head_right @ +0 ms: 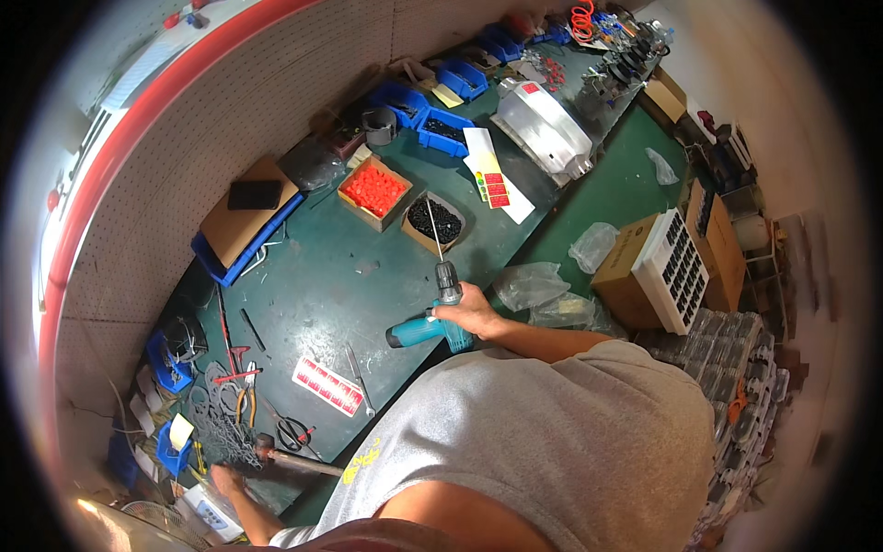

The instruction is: The person unpacks a silver metal housing and applies several colored stickers to its surface. They then use a cordless drill to fasten screws into the housing. Finally, they connect wires to a heat sink component and secure them with red wire connectors.

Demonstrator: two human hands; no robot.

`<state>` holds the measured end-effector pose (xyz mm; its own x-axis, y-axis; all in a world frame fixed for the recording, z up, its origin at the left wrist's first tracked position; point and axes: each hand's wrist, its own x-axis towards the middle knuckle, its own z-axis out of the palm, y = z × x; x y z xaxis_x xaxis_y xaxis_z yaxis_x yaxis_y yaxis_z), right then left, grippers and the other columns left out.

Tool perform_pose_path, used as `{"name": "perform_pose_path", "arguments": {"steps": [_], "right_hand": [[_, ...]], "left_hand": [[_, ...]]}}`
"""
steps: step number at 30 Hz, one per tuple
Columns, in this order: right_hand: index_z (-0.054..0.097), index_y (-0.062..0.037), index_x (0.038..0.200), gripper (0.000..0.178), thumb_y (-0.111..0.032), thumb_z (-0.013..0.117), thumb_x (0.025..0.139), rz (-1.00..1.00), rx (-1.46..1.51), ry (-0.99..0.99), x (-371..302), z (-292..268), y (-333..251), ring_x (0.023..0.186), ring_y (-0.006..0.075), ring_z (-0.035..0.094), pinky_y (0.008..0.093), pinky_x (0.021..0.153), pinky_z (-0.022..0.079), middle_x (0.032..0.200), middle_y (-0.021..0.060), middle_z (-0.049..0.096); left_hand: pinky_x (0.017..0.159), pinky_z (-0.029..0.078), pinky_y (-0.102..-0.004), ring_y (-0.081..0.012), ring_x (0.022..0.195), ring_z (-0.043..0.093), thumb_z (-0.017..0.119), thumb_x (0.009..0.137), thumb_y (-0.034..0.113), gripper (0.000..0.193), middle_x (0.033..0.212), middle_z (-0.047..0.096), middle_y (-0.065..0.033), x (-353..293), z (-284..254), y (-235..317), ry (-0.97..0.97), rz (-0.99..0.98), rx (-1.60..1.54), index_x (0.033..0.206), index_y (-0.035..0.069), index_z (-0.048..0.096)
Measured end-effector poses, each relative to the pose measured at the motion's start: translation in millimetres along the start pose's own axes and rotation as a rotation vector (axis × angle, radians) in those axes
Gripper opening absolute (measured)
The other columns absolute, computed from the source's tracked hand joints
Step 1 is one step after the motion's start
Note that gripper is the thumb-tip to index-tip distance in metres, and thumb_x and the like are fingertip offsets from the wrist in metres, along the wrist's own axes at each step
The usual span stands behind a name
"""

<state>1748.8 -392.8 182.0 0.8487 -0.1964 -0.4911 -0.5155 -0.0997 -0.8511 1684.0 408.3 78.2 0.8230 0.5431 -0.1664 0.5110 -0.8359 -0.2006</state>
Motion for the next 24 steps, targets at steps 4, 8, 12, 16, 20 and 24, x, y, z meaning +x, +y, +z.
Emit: {"name": "perform_pose_path", "arguments": {"steps": [4, 8, 12, 16, 20, 24], "right_hand": [[0.063, -0.0054, 0.097, 0.029, -0.012, 0.084, 0.077, 0.009, 0.027, 0.054, -2, -7, 8, 0.082, 0.0104, 0.061, 0.0298, 0.073, 0.053, 0.088, 0.0004, 0.064], [0.063, -0.0055, 0.097, 0.03, -0.012, 0.084, 0.077, 0.033, 0.013, 0.042, 0, -9, 5, 0.082, 0.0103, 0.061, 0.03, 0.073, 0.053, 0.088, 0.0007, 0.064], [0.062, -0.0044, 0.095, 0.03, -0.013, 0.083, 0.076, 0.028, 0.002, 0.017, 5, -14, 8, 0.081, 0.012, 0.061, 0.0313, 0.074, 0.053, 0.087, 0.0019, 0.064], [0.063, -0.0028, 0.096, 0.031, -0.015, 0.084, 0.076, 0.033, 0.038, 0.016, 12, 2, 4, 0.08, 0.0148, 0.062, 0.0343, 0.073, 0.052, 0.088, 0.0042, 0.065], [0.065, -0.001, 0.111, 0.035, -0.01, 0.081, 0.08, 0.018, 0.077, -0.034, -4, 13, -10, 0.087, 0.0179, 0.065, 0.0353, 0.079, 0.054, 0.095, 0.0046, 0.067], [0.058, 0.0033, 0.119, 0.042, -0.008, 0.077, 0.083, 0.042, 0.173, -0.043, 0, 17, 18, 0.097, 0.0179, 0.061, 0.0325, 0.089, 0.049, 0.106, 0.0065, 0.06]], "left_hand": [[0.081, 0.052, -0.0562, -0.0481, 0.091, 0.066, 0.051, 0.103, 0.032, 0.041, 0.1, 0.07, -0.0287, -26, -65, 21, 0.238, -0.061, -0.199, 0.124, -0.003, 0.054], [0.075, 0.052, -0.0565, -0.0477, 0.092, 0.067, 0.05, 0.104, 0.033, 0.037, 0.098, 0.07, -0.0289, -8, -35, 9, 0.043, -0.167, 0.02, 0.113, -0.002, 0.06], [0.074, 0.051, -0.0578, -0.048, 0.092, 0.067, 0.048, 0.105, 0.035, 0.037, 0.1, 0.07, -0.0282, -31, -69, 43, 0.207, -0.181, -0.054, 0.108, 0.001, 0.061], [0.075, 0.053, -0.0526, -0.0421, 0.087, 0.069, 0.042, 0.106, 0.038, 0.042, 0.098, 0.073, -0.0211, -27, -47, -11, 0.255, -0.283, -0.534, 0.109, 0.003, 0.067], [0.076, 0.053, -0.0495, -0.0368, 0.089, 0.069, 0.044, 0.106, 0.036, 0.042, 0.099, 0.073, -0.0207, -26, -59, 13, 0.187, -0.208, -0.273, 0.108, 0.004, 0.071], [0.088, 0.048, -0.0565, -0.0456, 0.104, 0.065, 0.037, 0.105, 0.041, 0.045, 0.111, 0.07, -0.0249, -33, -82, 22, 0.194, -0.409, -0.406, 0.118, 0.007, 0.063]]}}
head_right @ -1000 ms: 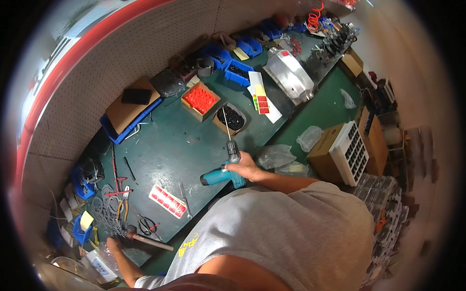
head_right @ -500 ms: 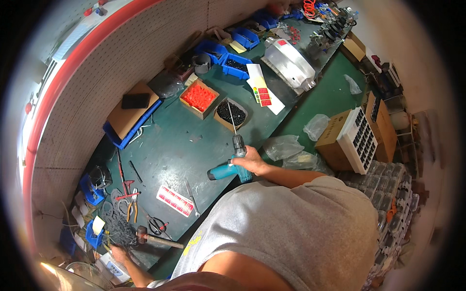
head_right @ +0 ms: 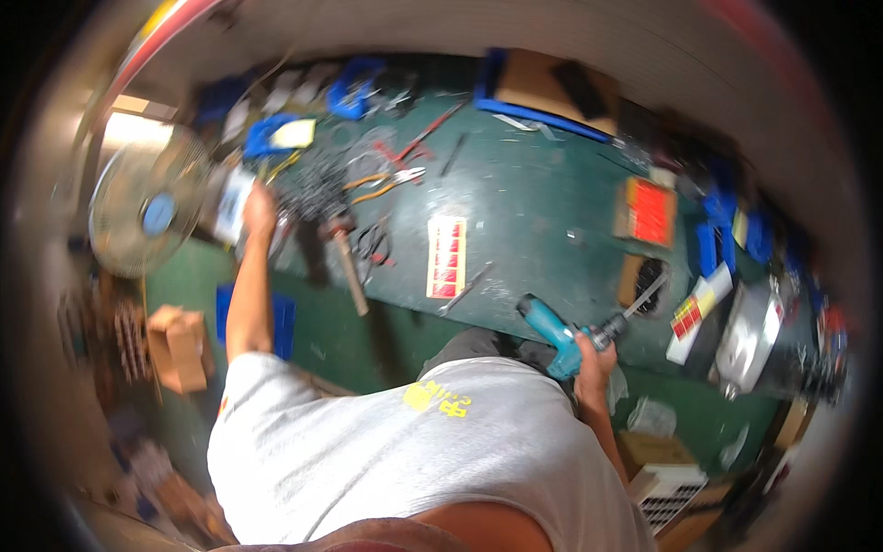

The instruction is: The person unpacks a silver metal housing and applies several colored stickers to its surface. They then use a cordless drill to fasten screws into the housing. Finally, they connect wires to a heat sink component and secure them with red wire connectors.

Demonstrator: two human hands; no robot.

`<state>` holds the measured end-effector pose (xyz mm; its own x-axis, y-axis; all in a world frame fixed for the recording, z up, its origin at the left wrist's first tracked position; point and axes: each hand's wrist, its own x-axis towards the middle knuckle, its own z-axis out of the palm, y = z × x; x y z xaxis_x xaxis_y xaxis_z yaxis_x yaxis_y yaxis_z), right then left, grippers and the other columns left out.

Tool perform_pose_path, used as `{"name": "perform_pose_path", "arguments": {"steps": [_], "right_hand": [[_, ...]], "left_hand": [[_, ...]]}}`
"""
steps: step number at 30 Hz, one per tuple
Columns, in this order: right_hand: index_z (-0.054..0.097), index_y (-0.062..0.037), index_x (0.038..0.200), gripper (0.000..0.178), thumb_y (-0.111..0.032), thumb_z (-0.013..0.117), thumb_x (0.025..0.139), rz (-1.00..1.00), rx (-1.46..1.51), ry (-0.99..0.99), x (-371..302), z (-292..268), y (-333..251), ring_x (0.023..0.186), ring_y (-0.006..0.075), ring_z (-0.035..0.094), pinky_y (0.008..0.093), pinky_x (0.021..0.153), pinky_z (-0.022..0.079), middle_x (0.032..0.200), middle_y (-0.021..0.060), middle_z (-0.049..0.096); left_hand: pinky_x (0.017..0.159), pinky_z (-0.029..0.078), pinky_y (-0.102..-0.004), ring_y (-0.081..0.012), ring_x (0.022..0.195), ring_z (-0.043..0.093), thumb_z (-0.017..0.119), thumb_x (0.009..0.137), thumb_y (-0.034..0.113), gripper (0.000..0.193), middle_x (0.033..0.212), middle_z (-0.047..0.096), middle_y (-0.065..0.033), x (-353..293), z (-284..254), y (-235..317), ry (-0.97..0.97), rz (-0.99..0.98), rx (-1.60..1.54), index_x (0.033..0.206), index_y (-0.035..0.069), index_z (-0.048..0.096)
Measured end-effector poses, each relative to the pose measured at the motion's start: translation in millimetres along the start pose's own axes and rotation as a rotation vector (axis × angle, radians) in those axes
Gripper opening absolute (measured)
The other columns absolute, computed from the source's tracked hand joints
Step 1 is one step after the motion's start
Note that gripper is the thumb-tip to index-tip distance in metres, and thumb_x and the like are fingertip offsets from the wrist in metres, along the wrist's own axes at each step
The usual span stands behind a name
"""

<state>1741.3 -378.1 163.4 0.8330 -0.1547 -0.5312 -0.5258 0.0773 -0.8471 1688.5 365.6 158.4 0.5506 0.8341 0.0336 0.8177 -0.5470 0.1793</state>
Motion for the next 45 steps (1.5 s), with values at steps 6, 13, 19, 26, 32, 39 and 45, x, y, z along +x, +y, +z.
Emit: {"name": "perform_pose_path", "arguments": {"steps": [6, 13, 19, 26, 32, 39, 45], "right_hand": [[0.058, 0.002, 0.116, 0.038, -0.01, 0.075, 0.085, 0.0, -0.055, -0.088, 11, -1, 9, 0.096, 0.0181, 0.059, 0.0325, 0.089, 0.047, 0.105, 0.0064, 0.059], [0.058, 0.0027, 0.119, 0.04, -0.009, 0.075, 0.085, -0.003, -0.061, -0.151, 8, 1, 1, 0.096, 0.0178, 0.058, 0.0328, 0.09, 0.046, 0.105, 0.0058, 0.059], [0.06, 0.0003, 0.111, 0.03, -0.006, 0.074, 0.085, -0.003, -0.047, -0.147, 12, 10, 4, 0.095, 0.0161, 0.059, 0.0316, 0.087, 0.046, 0.101, 0.004, 0.061], [0.061, 0.0005, 0.112, 0.03, -0.003, 0.074, 0.085, -0.005, -0.016, -0.125, 16, 8, 13, 0.092, 0.017, 0.06, 0.0324, 0.084, 0.048, 0.1, 0.0048, 0.063], [0.06, 0.0022, 0.116, 0.036, -0.005, 0.076, 0.084, 0.004, 0.012, -0.115, 16, -1, 16, 0.094, 0.0186, 0.061, 0.0328, 0.088, 0.048, 0.104, 0.0065, 0.063], [0.059, 0.0032, 0.12, 0.042, -0.007, 0.077, 0.083, 0.016, -0.019, -0.102, 10, -6, 10, 0.099, 0.0194, 0.061, 0.0331, 0.09, 0.048, 0.108, 0.0074, 0.062], [0.06, -0.0012, 0.112, 0.036, -0.006, 0.079, 0.082, 0.039, 0.012, -0.068, 13, -10, 19, 0.093, 0.0157, 0.06, 0.031, 0.086, 0.047, 0.102, 0.0038, 0.062]], "left_hand": [[0.074, 0.049, -0.0626, -0.0509, 0.083, 0.067, 0.051, 0.104, 0.033, 0.03, 0.087, 0.069, -0.0293, -26, -31, 4, 0.201, 0.174, 0.09, 0.11, 0.005, 0.054], [0.07, 0.048, -0.061, -0.0506, 0.08, 0.066, 0.054, 0.103, 0.033, 0.027, 0.085, 0.069, -0.0269, -20, -45, 26, 0.326, 0.167, -0.023, 0.11, 0.007, 0.054], [0.071, 0.049, -0.0608, -0.0506, 0.081, 0.066, 0.053, 0.103, 0.034, 0.028, 0.086, 0.07, -0.0261, 2, -56, 40, 0.267, 0.212, 0.068, 0.111, 0.007, 0.056], [0.071, 0.049, -0.06, -0.0485, 0.081, 0.067, 0.051, 0.104, 0.036, 0.03, 0.086, 0.07, -0.0258, 11, -66, 51, 0.454, 0.238, -0.041, 0.114, 0.008, 0.058], [0.071, 0.05, -0.0608, -0.0505, 0.081, 0.067, 0.05, 0.104, 0.037, 0.031, 0.086, 0.069, -0.0283, 13, -83, 67, 0.5, 0.208, -0.045, 0.109, 0.007, 0.054], [0.071, 0.05, -0.0611, -0.0507, 0.078, 0.067, 0.05, 0.104, 0.039, 0.033, 0.083, 0.07, -0.0271, 1, -92, 78, 0.54, 0.105, -0.026, 0.106, 0.007, 0.054], [0.073, 0.049, -0.0612, -0.0519, 0.086, 0.066, 0.05, 0.103, 0.042, 0.034, 0.09, 0.07, -0.0279, 6, -96, 85, 0.518, 0.052, -0.068, 0.101, 0.009, 0.055]]}}
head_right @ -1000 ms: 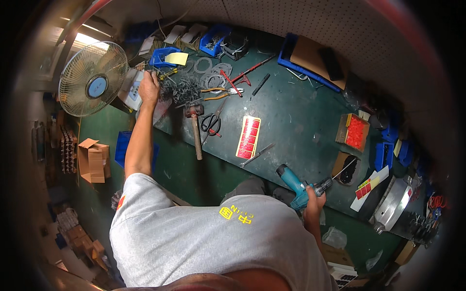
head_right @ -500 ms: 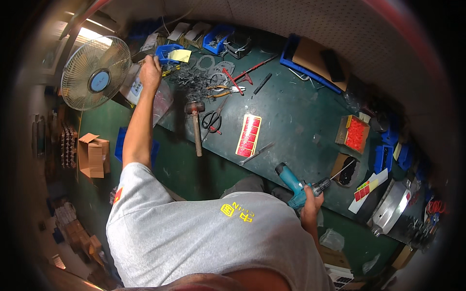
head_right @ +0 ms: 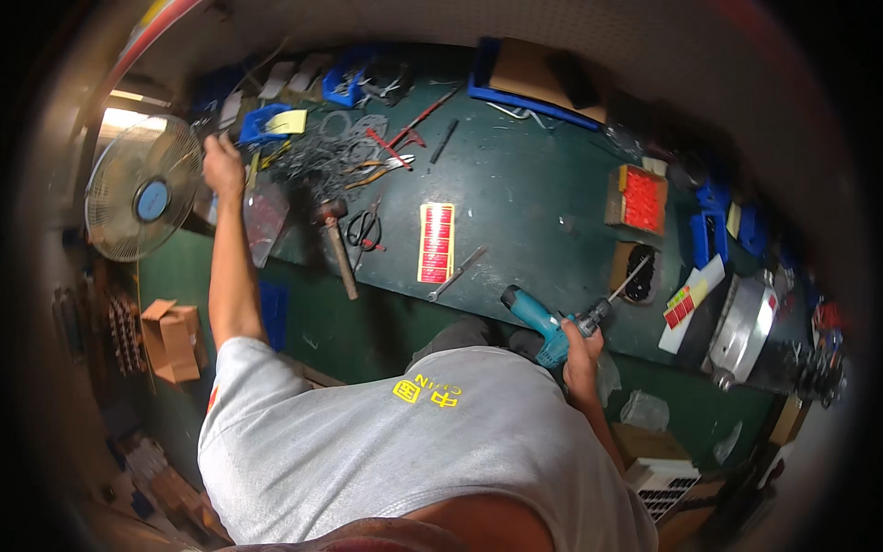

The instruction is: The person unpacks a silver metal housing and applies several colored stickers to its surface. They then use a cordless drill to fasten screws into the housing. Finally, they connect wires to a heat sink component and secure them with red wire connectors.

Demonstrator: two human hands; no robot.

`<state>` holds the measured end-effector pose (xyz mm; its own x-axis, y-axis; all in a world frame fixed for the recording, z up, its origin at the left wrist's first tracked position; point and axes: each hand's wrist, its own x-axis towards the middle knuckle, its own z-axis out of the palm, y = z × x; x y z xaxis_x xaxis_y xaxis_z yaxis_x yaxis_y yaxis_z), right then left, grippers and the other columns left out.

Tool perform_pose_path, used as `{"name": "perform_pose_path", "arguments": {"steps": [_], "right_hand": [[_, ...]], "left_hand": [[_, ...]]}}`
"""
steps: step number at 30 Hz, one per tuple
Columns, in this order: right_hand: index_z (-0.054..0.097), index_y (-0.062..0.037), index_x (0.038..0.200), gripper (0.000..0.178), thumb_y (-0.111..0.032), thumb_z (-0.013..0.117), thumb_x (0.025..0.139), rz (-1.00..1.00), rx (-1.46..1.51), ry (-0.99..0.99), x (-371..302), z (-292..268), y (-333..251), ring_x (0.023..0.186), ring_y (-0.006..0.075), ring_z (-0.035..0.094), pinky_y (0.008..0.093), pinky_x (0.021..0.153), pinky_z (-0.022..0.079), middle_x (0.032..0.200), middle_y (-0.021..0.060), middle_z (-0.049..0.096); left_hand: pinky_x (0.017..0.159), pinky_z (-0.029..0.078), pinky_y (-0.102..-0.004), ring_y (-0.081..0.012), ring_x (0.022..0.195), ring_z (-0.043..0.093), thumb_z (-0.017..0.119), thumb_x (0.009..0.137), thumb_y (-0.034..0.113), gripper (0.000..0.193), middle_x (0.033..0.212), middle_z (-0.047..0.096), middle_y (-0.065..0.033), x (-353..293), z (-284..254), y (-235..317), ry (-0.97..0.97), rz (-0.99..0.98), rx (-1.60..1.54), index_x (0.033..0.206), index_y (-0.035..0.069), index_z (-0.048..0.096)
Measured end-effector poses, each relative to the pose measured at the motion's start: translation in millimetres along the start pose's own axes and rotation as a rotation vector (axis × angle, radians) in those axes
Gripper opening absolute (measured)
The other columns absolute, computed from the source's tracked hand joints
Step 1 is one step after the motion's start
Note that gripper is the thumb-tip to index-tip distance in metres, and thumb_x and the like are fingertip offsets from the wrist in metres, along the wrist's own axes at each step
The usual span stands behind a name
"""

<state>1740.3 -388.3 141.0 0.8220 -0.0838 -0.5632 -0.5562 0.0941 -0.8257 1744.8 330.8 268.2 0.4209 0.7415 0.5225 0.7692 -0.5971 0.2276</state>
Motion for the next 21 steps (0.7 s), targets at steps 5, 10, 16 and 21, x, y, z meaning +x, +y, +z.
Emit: {"name": "perform_pose_path", "arguments": {"steps": [5, 10, 16, 21], "right_hand": [[0.062, -0.005, 0.104, 0.033, -0.009, 0.083, 0.078, 0.016, -0.047, 0.05, 1, -1, -3, 0.084, 0.0147, 0.061, 0.032, 0.077, 0.05, 0.092, 0.0018, 0.064], [0.063, -0.0057, 0.096, 0.025, -0.01, 0.081, 0.079, -0.005, -0.015, 0.017, -10, 0, -25, 0.079, 0.0123, 0.06, 0.0314, 0.071, 0.05, 0.087, 0.0008, 0.063], [0.064, -0.0051, 0.095, 0.025, -0.012, 0.081, 0.078, -0.023, -0.041, 0.018, -3, -29, -19, 0.081, 0.0135, 0.06, 0.0321, 0.072, 0.05, 0.09, 0.0016, 0.064], [0.064, -0.0043, 0.104, 0.03, -0.011, 0.082, 0.08, 0.013, 0.044, 0.021, -13, -29, -26, 0.083, 0.0162, 0.063, 0.0339, 0.075, 0.051, 0.093, 0.0022, 0.066]], "left_hand": [[0.076, 0.055, -0.0526, -0.044, 0.087, 0.069, 0.055, 0.1, 0.035, 0.037, 0.092, 0.072, -0.0243, 6, 39, -57, 0.087, 0.224, -0.139, 0.122, 0.007, 0.066], [0.078, 0.051, -0.0545, -0.0474, 0.093, 0.068, 0.053, 0.105, 0.039, 0.036, 0.101, 0.071, -0.0268, 8, 49, -70, -0.03, 0.272, -0.198, 0.121, 0.009, 0.064], [0.068, 0.05, -0.0583, -0.0469, 0.08, 0.067, 0.053, 0.104, 0.04, 0.031, 0.09, 0.071, -0.0248, -1, 35, -40, 0.089, 0.225, -0.078, 0.105, 0.01, 0.064], [0.081, 0.056, -0.0478, -0.0385, 0.095, 0.07, 0.058, 0.101, 0.033, 0.029, 0.11, 0.072, -0.0164, 9, -5, -2, 0.19, 0.279, -0.131, 0.115, 0.01, 0.069]]}}
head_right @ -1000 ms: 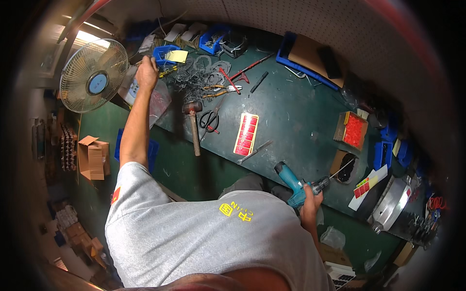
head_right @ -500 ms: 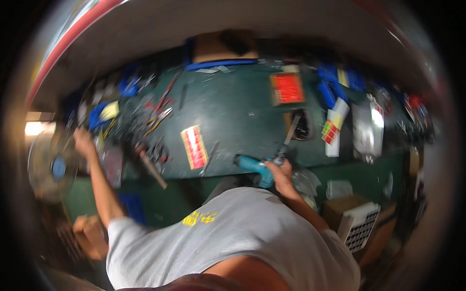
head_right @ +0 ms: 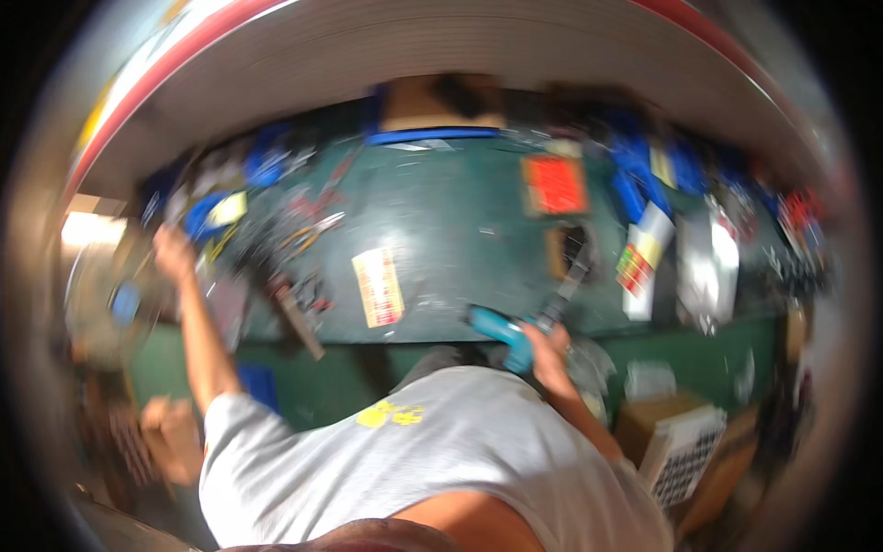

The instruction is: The person unpacks a silver metal housing and applies several colored stickers to its surface. They then use a cordless drill to fasten screws into the housing. Finally, they connect wires to a heat sink component and secure them with red wire connectors.

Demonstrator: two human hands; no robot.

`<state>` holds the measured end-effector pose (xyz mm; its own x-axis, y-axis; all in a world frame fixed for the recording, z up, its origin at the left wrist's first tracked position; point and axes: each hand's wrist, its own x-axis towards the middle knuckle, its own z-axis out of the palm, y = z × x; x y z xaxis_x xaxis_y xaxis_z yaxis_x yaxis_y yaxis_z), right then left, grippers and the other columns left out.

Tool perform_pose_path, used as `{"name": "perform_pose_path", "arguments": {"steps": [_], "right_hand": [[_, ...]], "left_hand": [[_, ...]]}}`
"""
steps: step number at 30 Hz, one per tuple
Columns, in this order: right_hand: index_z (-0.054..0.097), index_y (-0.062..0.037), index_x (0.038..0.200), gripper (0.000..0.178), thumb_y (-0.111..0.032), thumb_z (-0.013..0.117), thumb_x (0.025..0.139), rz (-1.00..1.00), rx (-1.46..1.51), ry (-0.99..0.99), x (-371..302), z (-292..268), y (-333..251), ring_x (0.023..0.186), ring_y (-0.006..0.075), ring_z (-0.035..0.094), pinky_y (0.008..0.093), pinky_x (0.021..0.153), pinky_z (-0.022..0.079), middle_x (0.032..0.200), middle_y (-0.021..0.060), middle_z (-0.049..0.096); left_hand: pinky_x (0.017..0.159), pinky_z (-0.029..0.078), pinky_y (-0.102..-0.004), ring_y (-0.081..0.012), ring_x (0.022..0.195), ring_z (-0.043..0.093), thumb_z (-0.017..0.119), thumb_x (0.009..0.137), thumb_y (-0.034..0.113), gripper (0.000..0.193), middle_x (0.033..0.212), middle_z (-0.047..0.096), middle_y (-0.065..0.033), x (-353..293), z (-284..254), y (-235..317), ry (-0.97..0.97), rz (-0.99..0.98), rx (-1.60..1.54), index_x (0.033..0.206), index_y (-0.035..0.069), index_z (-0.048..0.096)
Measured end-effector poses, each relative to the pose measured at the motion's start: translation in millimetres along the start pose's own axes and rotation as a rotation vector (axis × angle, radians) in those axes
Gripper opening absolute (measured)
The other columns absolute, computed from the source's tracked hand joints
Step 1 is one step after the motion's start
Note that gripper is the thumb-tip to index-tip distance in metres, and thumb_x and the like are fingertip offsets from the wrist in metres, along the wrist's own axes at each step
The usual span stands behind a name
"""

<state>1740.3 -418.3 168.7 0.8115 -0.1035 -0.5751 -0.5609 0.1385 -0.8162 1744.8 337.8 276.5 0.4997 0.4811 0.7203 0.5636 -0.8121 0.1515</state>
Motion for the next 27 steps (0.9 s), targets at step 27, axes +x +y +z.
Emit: {"name": "perform_pose_path", "arguments": {"steps": [27], "right_hand": [[0.061, -0.0016, 0.118, 0.04, -0.007, 0.077, 0.082, -0.012, -0.075, -0.031, 38, -5, 28, 0.101, 0.0206, 0.061, 0.0349, 0.091, 0.048, 0.108, 0.0059, 0.063]], "left_hand": [[0.069, 0.053, -0.0493, -0.0424, 0.079, 0.07, 0.061, 0.1, 0.021, 0.018, 0.082, 0.071, -0.0211, 67, -55, 32, 0.251, -0.118, -0.191, 0.099, 0.003, 0.063]]}}
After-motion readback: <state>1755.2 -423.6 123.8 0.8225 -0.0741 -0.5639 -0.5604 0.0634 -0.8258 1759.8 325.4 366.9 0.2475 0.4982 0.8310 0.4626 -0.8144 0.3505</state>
